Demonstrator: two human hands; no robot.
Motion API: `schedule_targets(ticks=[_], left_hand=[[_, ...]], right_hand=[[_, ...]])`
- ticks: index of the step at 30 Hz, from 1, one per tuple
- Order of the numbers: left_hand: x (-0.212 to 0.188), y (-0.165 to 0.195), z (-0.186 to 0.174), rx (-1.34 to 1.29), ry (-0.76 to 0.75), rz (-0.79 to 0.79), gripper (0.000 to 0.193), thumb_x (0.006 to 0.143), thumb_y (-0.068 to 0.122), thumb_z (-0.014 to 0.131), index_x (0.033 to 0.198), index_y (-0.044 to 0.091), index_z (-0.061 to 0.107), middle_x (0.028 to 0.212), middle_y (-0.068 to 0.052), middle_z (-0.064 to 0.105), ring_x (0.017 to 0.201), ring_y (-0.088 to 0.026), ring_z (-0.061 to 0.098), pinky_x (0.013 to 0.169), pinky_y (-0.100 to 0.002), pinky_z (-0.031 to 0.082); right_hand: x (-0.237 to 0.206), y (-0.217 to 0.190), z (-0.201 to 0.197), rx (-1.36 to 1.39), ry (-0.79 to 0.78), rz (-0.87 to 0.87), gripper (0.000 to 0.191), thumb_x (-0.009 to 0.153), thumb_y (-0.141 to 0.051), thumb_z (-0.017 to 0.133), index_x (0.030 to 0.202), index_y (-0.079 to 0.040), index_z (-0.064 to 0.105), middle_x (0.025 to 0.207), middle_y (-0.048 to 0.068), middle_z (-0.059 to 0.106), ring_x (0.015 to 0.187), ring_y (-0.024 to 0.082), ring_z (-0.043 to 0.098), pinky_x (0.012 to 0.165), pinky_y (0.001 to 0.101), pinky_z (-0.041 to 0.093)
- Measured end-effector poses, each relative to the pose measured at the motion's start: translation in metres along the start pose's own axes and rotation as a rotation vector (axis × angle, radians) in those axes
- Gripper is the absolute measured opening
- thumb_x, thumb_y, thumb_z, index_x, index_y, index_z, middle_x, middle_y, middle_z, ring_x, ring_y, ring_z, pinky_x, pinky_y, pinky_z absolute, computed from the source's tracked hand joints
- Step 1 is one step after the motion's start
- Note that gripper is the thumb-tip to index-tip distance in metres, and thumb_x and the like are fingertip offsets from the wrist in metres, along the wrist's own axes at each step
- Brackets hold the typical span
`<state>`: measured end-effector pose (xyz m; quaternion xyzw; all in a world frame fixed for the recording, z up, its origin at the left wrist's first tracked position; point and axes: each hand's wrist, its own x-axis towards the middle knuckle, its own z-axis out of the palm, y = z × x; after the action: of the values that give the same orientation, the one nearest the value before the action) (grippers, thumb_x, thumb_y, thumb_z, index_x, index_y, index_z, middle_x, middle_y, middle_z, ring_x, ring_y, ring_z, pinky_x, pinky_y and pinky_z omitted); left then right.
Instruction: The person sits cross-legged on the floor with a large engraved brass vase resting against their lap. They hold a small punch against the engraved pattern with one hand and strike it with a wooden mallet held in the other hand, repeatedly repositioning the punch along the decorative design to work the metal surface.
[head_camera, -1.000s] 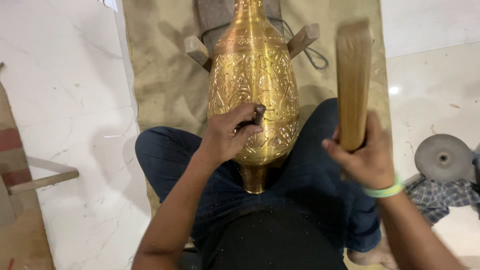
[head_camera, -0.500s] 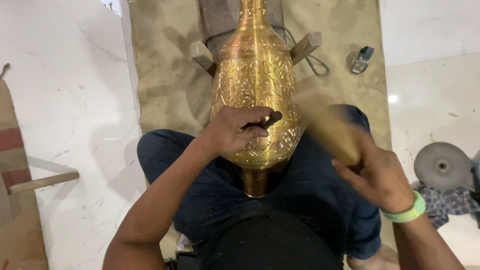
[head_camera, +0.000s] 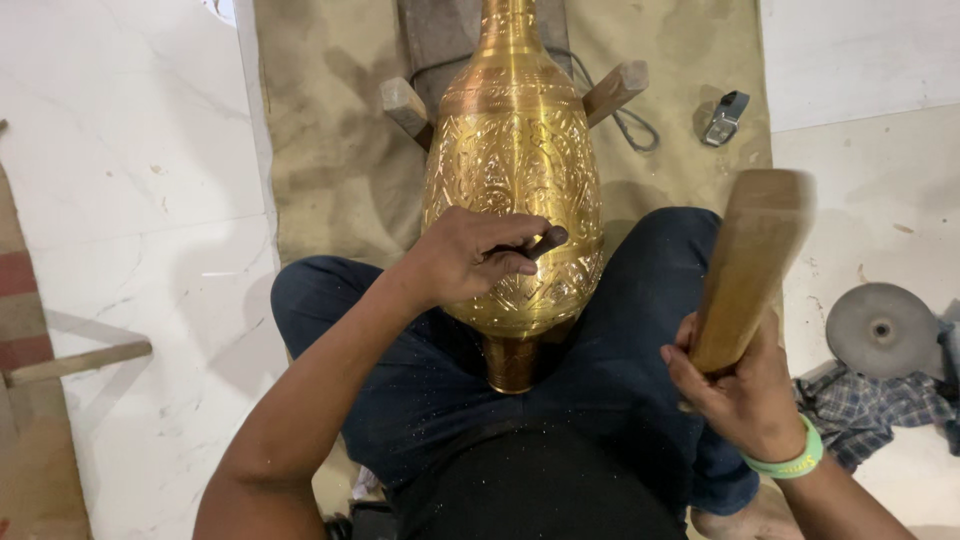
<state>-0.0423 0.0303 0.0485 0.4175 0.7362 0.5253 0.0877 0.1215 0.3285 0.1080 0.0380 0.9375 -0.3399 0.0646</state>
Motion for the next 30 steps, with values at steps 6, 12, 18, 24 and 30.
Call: schedule_targets(ticks=[6, 12, 18, 24, 30], left_hand=[[0.0, -0.003, -0.002, 0.004, -0.04, -0.023, 0.05, 0.083, 0.008, 0.084, 0.129, 0.008, 0.067, 0.106, -0.011, 0.077, 0.091, -0.025, 0.078, 0.079, -0.034, 0.061], [0.003, 0.001, -0.007, -0.024, -0.035, 0.06, 0.047, 0.086, 0.006, 0.081, 0.13, 0.007, 0.066, 0.116, -0.012, 0.075, 0.097, -0.026, 0.078, 0.084, -0.034, 0.062], [0.006, 0.011, -0.01, -0.064, -0.123, -0.125, 0.043, 0.085, 0.003, 0.078, 0.127, 0.009, 0.07, 0.103, -0.01, 0.077, 0.09, -0.021, 0.08, 0.078, -0.032, 0.061], [0.005, 0.006, -0.011, -0.14, -0.105, -0.037, 0.045, 0.089, -0.001, 0.072, 0.132, 0.008, 0.066, 0.114, -0.01, 0.076, 0.096, -0.019, 0.081, 0.085, -0.03, 0.063], [0.005, 0.005, -0.006, -0.057, -0.112, -0.102, 0.041, 0.088, 0.012, 0.081, 0.127, 0.011, 0.07, 0.105, -0.008, 0.079, 0.087, -0.018, 0.08, 0.077, -0.03, 0.062]], right_hand=[[-0.001, -0.006, 0.002, 0.067, -0.029, 0.12, 0.079, 0.08, -0.022, 0.078, 0.149, -0.01, 0.041, 0.088, 0.016, 0.074, 0.065, 0.031, 0.074, 0.058, 0.0399, 0.059], [-0.002, 0.003, 0.008, -0.032, -0.007, -0.025, 0.086, 0.08, -0.023, 0.079, 0.152, -0.005, 0.036, 0.089, 0.016, 0.073, 0.073, 0.032, 0.076, 0.063, 0.0409, 0.059], [-0.006, 0.006, 0.009, 0.009, -0.013, -0.037, 0.086, 0.081, -0.021, 0.078, 0.154, -0.006, 0.034, 0.087, 0.015, 0.074, 0.073, 0.031, 0.076, 0.064, 0.0408, 0.06], [-0.006, 0.001, 0.009, 0.05, -0.063, 0.103, 0.093, 0.079, -0.022, 0.078, 0.155, -0.005, 0.029, 0.086, 0.014, 0.074, 0.064, 0.03, 0.076, 0.056, 0.0395, 0.061], [-0.013, 0.012, 0.015, -0.009, -0.005, -0.004, 0.093, 0.081, -0.026, 0.078, 0.156, -0.002, 0.027, 0.083, 0.019, 0.075, 0.068, 0.032, 0.076, 0.06, 0.0406, 0.061]])
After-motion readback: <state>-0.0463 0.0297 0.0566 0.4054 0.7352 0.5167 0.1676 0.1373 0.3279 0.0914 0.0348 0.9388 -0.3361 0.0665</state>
